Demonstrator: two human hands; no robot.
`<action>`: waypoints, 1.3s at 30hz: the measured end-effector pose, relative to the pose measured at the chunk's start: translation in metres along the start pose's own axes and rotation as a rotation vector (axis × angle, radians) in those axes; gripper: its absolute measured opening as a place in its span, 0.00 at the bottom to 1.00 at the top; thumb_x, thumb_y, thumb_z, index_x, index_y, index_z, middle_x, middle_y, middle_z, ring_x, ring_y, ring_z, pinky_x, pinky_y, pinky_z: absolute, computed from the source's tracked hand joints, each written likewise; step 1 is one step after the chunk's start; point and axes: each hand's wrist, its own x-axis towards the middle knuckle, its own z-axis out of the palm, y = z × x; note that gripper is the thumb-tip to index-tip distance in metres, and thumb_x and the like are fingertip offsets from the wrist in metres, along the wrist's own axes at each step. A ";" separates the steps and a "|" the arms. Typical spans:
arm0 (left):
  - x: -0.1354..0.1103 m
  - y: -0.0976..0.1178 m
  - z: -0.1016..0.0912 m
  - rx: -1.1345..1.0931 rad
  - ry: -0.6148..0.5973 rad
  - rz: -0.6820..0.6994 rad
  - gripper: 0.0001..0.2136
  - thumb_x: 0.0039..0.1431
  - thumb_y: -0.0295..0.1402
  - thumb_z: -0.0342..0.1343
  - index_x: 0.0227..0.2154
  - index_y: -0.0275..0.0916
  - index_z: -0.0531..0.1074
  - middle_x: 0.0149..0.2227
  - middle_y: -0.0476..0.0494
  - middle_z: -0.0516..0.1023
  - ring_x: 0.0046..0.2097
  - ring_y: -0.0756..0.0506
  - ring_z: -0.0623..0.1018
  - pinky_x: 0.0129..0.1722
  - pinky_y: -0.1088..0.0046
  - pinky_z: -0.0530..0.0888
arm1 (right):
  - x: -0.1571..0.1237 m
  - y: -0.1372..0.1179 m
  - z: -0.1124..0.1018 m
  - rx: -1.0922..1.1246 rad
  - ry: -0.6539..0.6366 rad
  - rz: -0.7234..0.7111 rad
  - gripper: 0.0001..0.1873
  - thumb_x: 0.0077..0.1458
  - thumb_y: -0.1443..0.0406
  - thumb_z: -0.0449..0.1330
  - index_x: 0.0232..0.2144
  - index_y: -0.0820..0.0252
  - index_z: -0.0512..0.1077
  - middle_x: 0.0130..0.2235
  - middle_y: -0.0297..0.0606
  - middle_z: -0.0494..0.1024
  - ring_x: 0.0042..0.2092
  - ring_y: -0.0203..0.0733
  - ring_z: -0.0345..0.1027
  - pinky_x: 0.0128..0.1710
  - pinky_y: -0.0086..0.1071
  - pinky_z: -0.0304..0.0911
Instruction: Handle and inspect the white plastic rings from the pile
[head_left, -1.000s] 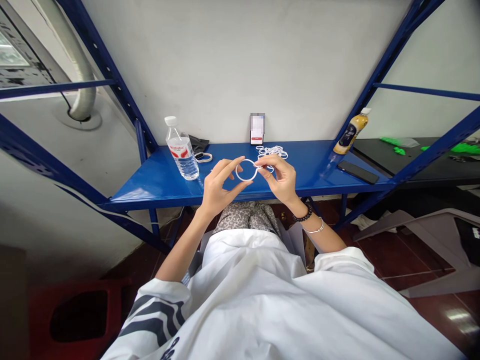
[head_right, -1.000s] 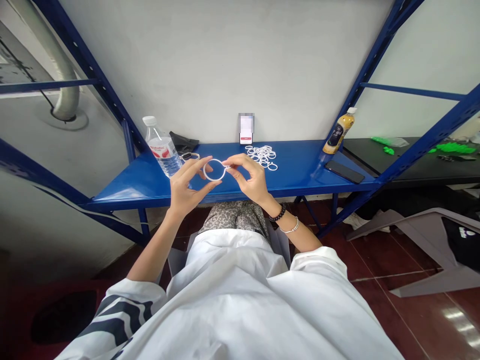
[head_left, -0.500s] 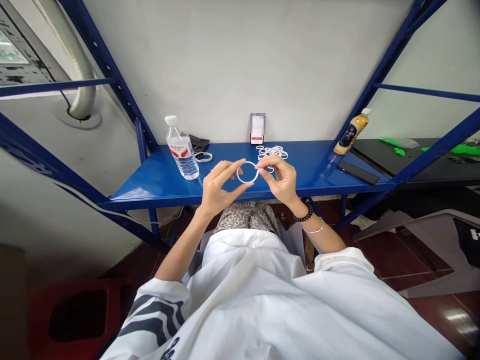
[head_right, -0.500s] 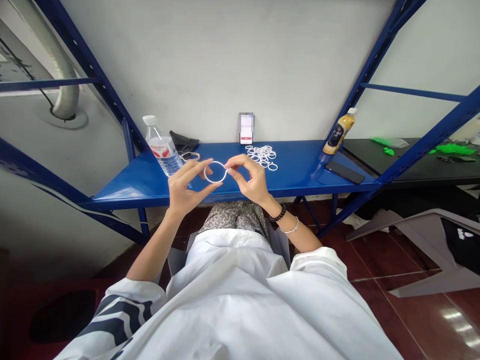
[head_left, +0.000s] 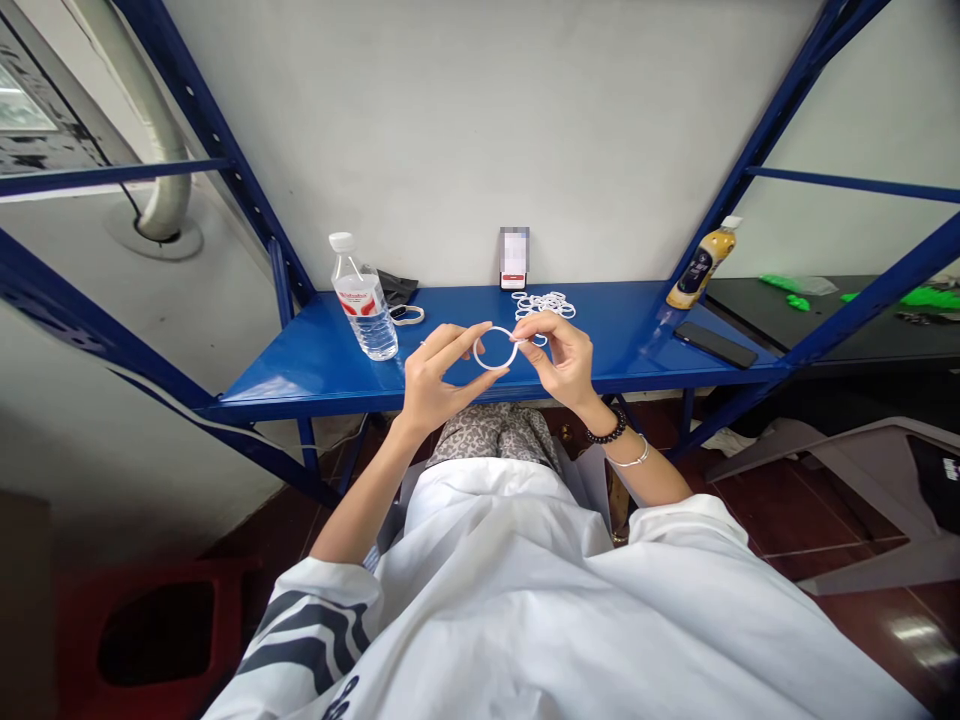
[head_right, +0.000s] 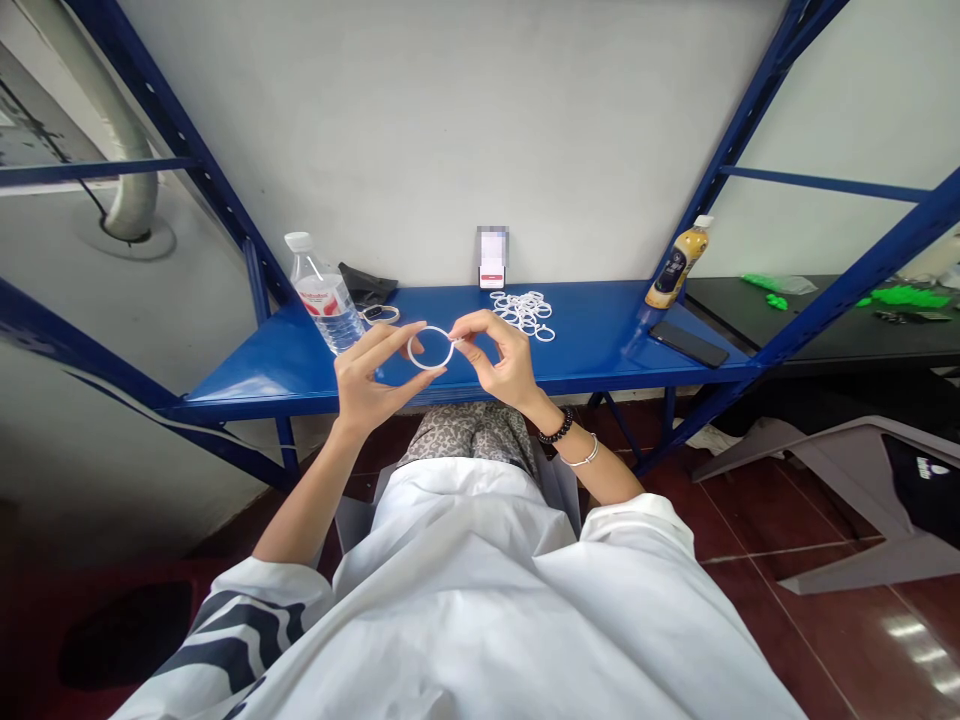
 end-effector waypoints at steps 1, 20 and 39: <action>0.000 0.000 0.000 -0.001 0.003 0.005 0.17 0.58 0.36 0.63 0.50 0.42 0.72 0.31 0.51 0.76 0.31 0.52 0.73 0.35 0.75 0.74 | 0.000 0.000 0.000 0.004 0.002 -0.004 0.04 0.61 0.61 0.60 0.35 0.55 0.73 0.36 0.37 0.77 0.37 0.41 0.72 0.38 0.38 0.70; 0.001 -0.005 -0.003 0.027 -0.061 -0.110 0.21 0.59 0.42 0.61 0.54 0.42 0.69 0.39 0.45 0.78 0.31 0.51 0.73 0.36 0.71 0.75 | 0.002 0.001 -0.002 -0.139 0.050 0.006 0.10 0.59 0.60 0.63 0.43 0.52 0.75 0.39 0.35 0.82 0.39 0.41 0.76 0.40 0.37 0.72; 0.000 -0.004 0.000 0.007 -0.076 -0.108 0.19 0.58 0.42 0.62 0.50 0.40 0.69 0.38 0.45 0.78 0.33 0.50 0.75 0.32 0.74 0.75 | 0.004 0.001 -0.002 -0.140 0.063 -0.011 0.04 0.58 0.61 0.64 0.33 0.53 0.76 0.36 0.35 0.81 0.40 0.43 0.76 0.44 0.41 0.72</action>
